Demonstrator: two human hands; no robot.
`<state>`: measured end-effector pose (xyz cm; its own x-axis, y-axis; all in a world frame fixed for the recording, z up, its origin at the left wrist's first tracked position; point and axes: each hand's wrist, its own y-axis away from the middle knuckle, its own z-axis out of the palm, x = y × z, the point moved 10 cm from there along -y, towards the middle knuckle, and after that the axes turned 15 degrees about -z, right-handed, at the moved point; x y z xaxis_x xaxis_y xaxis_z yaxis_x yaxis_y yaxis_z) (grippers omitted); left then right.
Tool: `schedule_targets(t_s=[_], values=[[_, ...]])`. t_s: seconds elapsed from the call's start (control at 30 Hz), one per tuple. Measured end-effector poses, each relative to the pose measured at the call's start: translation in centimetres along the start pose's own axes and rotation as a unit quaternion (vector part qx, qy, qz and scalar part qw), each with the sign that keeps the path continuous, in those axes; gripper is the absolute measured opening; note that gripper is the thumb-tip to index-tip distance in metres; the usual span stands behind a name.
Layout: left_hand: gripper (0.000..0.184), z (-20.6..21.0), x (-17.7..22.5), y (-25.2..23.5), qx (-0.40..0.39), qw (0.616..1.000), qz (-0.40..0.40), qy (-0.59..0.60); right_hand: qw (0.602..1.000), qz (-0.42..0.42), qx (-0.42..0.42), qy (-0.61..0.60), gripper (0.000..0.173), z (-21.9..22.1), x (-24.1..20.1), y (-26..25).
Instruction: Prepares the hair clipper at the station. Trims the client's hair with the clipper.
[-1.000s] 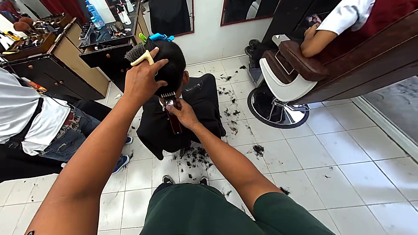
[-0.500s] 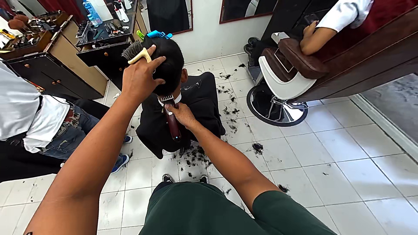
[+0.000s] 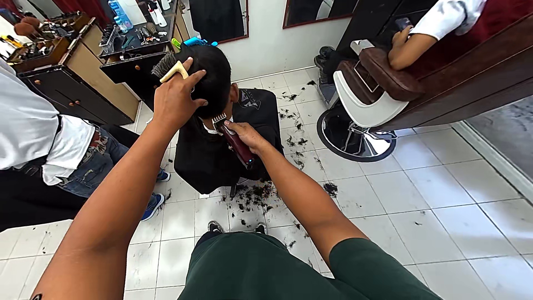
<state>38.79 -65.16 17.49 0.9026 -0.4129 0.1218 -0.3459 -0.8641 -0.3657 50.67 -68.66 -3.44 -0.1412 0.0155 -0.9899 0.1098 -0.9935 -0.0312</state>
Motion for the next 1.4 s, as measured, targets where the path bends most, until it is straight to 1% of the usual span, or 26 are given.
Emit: schedule_targets(t_s=[0.13,0.27,0.4,0.43,0.5,0.57,0.63,0.7,0.73,0.77,0.8,0.83,0.87,0.9,0.97,1.0,1.03,1.07,1.1,1.13,1.17,1.2,1.23,1.27,1.33,1.4], values=[[0.061,0.0,0.2,-0.2,-0.005,1.0,0.003,0.003,1.0,0.012,0.006,0.025,0.052,-0.3,-0.6,-0.4],[0.06,-0.1,0.5,-0.3,-0.014,1.0,0.001,0.003,0.998,-0.054,0.018,0.032,0.049,-0.3,-1.4,-0.7],[0.059,-0.1,0.6,-0.3,-0.008,1.0,0.008,-0.005,0.999,-0.01,0.015,0.05,0.051,-0.6,-1.0,-0.8],[0.059,-0.1,0.6,-0.3,-0.007,1.0,0.009,-0.005,0.998,-0.016,0.017,0.052,0.05,-0.7,-1.0,-0.9],[0.06,0.0,0.7,-0.4,-0.01,1.0,0.006,-0.004,0.995,-0.077,0.025,0.051,0.047,-0.7,-1.6,-1.2],[0.06,-0.2,0.6,-0.3,-0.009,1.0,0.006,0.001,0.991,-0.129,0.006,0.035,0.045,-0.2,-1.5,-0.6],[0.057,-1.3,0.3,0.8,0.025,0.999,0.016,0.044,0.994,-0.108,0.001,0.015,0.045,-0.6,-0.2,1.6],[0.043,-2.5,0.3,3.9,0.108,0.983,0.045,0.139,0.998,-0.038,0.024,-0.034,0.047,-1.7,2.6,4.7],[0.035,-1.8,0.7,5.9,0.12,0.975,0.058,0.175,0.997,-0.002,0.046,-0.065,0.048,-2.2,3.9,6.1],[0.03,0.3,1.4,7.5,0.07,0.978,0.059,0.189,0.993,0.026,0.071,-0.091,0.05,-2.8,4.8,7.3],[0.029,3.6,2.2,8.5,-0.05,0.981,0.046,0.181,0.988,0.044,0.096,-0.11,0.052,-3.3,5.6,8.2],[0.028,7.1,3.1,9.4,-0.179,0.967,0.038,0.177,0.984,0.055,0.119,-0.122,0.053,-3.7,6.1,9.0],[0.023,9.5,4.2,9.9,-0.257,0.942,0.04,0.21,0.981,0.059,0.137,-0.127,0.053,-4.1,6.3,9.6],[0.02,10.7,5.0,9.6,-0.289,0.918,0.037,0.268,0.978,0.058,0.153,-0.129,0.054,-4.6,6.2,9.9],[0.02,11.4,5.4,7.6,-0.243,0.894,-0.001,0.378,0.975,0.059,0.171,-0.126,0.052,-5.3,5.8,10.1],[0.021,12.1,5.3,6.6,-0.233,0.879,-0.043,0.414,0.976,0.061,0.174,-0.119,0.05,-5.5,5.7,10.2],[0.023,13.5,5.1,6.2,-0.262,0.856,-0.1,0.434,0.977,0.061,0.172,-0.108,0.047,-5.7,5.5,10.1],[0.026,14.9,5.1,6.3,-0.317,0.826,-0.151,0.441,0.979,0.059,0.169,-0.095,0.044,-5.9,5.3,10.0],[0.026,15.6,5.2,6.8,-0.363,0.805,-0.177,0.435,0.981,0.049,0.167,-0.083,0.042,-6.1,5.1,9.7],[0.025,15.1,5.5,7.1,-0.373,0.807,-0.169,0.426,0.983,0.032,0.163,-0.075,0.04,-6.3,4.8,9.1],[0.023,13.2,5.9,7.1,-0.342,0.837,-0.13,0.407,0.984,0.007,0.16,-0.074,0.04,-6.5,4.3,8.3],[0.021,10.4,6.2,7.0,-0.275,0.884,-0.071,0.371,0.985,-0.019,0.155,-0.075,0.041,-6.5,3.6,7.3],[0.021,7.2,6.2,6.9,-0.183,0.925,-0.007,0.332,0.987,-0.036,0.144,-0.064,0.043,-6.4,2.9,6.3],[0.022,4.2,6.1,6.9,-0.097,0.951,0.038,0.292,0.991,-0.045,0.122,-0.038,0.045,-6.1,2.3,5.3],[0.029,-0.1,4.7,6.1,0.013,0.976,0.051,0.211,0.997,-0.04,0.05,0.031,0.045,-5.3,1.6,2.7],[0.039,-2.1,2.6,4.5,0.058,0.989,0.001,0.135,0.996,-0.031,-0.01,0.078,0.047,-4.1,1.1,0.7]])
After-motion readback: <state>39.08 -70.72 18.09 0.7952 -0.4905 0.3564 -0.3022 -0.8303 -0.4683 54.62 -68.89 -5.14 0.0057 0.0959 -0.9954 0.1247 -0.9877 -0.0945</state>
